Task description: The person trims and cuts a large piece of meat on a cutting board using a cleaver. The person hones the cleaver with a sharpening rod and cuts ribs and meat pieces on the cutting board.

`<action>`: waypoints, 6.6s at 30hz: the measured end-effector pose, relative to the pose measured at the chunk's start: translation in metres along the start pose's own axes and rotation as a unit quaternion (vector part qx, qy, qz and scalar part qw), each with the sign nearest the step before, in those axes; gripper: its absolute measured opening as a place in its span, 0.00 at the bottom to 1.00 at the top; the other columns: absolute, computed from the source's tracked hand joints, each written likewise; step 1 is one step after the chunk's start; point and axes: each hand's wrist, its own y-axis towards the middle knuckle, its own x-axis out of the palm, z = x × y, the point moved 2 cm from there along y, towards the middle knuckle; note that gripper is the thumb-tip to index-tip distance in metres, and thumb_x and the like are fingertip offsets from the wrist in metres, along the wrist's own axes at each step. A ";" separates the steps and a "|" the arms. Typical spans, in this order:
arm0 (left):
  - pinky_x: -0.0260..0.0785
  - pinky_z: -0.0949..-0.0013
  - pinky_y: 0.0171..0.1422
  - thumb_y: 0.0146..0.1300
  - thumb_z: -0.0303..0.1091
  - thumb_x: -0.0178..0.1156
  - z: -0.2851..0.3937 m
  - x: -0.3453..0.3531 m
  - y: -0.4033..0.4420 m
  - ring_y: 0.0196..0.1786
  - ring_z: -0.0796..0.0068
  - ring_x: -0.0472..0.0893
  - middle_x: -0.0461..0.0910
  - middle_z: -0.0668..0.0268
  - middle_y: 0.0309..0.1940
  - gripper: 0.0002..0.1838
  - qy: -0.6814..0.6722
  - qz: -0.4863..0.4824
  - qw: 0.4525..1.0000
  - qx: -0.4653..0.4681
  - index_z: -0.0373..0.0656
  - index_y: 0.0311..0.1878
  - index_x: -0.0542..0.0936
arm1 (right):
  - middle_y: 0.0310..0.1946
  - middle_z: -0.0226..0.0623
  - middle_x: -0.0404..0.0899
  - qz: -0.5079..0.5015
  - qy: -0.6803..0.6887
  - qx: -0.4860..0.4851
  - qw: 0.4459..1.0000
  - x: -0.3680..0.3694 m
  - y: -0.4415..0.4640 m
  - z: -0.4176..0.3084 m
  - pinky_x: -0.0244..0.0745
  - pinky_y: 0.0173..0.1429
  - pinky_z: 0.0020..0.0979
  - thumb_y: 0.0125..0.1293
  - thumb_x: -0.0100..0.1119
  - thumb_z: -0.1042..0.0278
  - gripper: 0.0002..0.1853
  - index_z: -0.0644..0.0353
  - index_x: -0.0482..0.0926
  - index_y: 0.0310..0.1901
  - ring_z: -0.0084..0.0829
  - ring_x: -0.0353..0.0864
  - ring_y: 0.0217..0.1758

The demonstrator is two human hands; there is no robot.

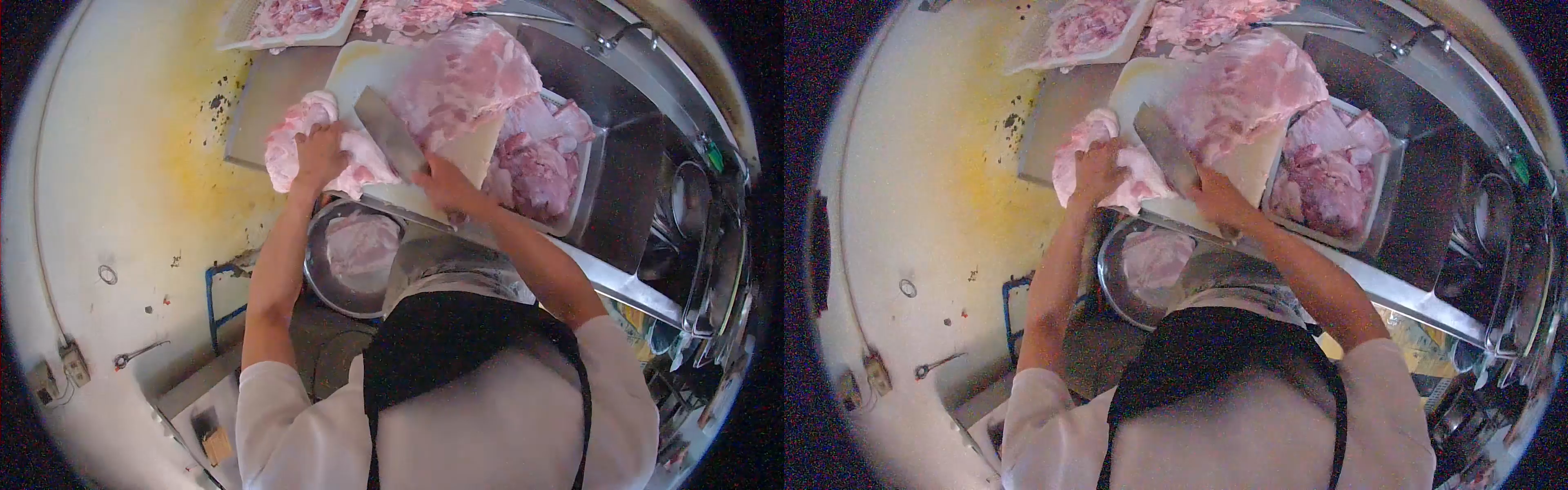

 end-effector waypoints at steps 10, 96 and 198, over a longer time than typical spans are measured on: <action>0.67 0.44 0.51 0.43 0.28 0.66 -0.032 0.009 -0.013 0.55 0.57 0.77 0.81 0.67 0.46 0.27 -0.038 0.076 0.994 0.061 0.53 0.53 0.79 | 0.42 0.56 0.82 -0.041 -0.020 0.019 0.999 -0.032 -0.059 -0.019 0.74 0.53 0.46 0.65 0.58 0.56 0.25 0.69 0.74 0.55 0.50 0.82 0.46; 0.70 0.47 0.45 0.53 0.43 0.69 0.091 0.052 0.043 0.37 0.47 0.79 0.79 0.53 0.29 0.17 -0.250 0.146 0.943 -0.161 0.40 0.33 0.76 | 0.24 0.30 0.77 0.330 0.162 0.055 0.928 -0.096 -0.143 0.042 0.69 0.24 0.29 0.67 0.61 0.68 0.13 0.66 0.76 0.49 0.21 0.72 0.21; 0.71 0.49 0.41 0.72 0.38 0.52 0.289 0.078 -0.109 0.37 0.41 0.80 0.81 0.45 0.32 0.13 -0.333 -0.014 0.943 0.000 0.37 0.45 0.80 | 0.36 0.51 0.82 0.134 -0.206 -0.149 0.958 -0.155 -0.150 0.083 0.74 0.47 0.47 0.48 0.73 0.47 0.28 0.63 0.81 0.42 0.50 0.81 0.42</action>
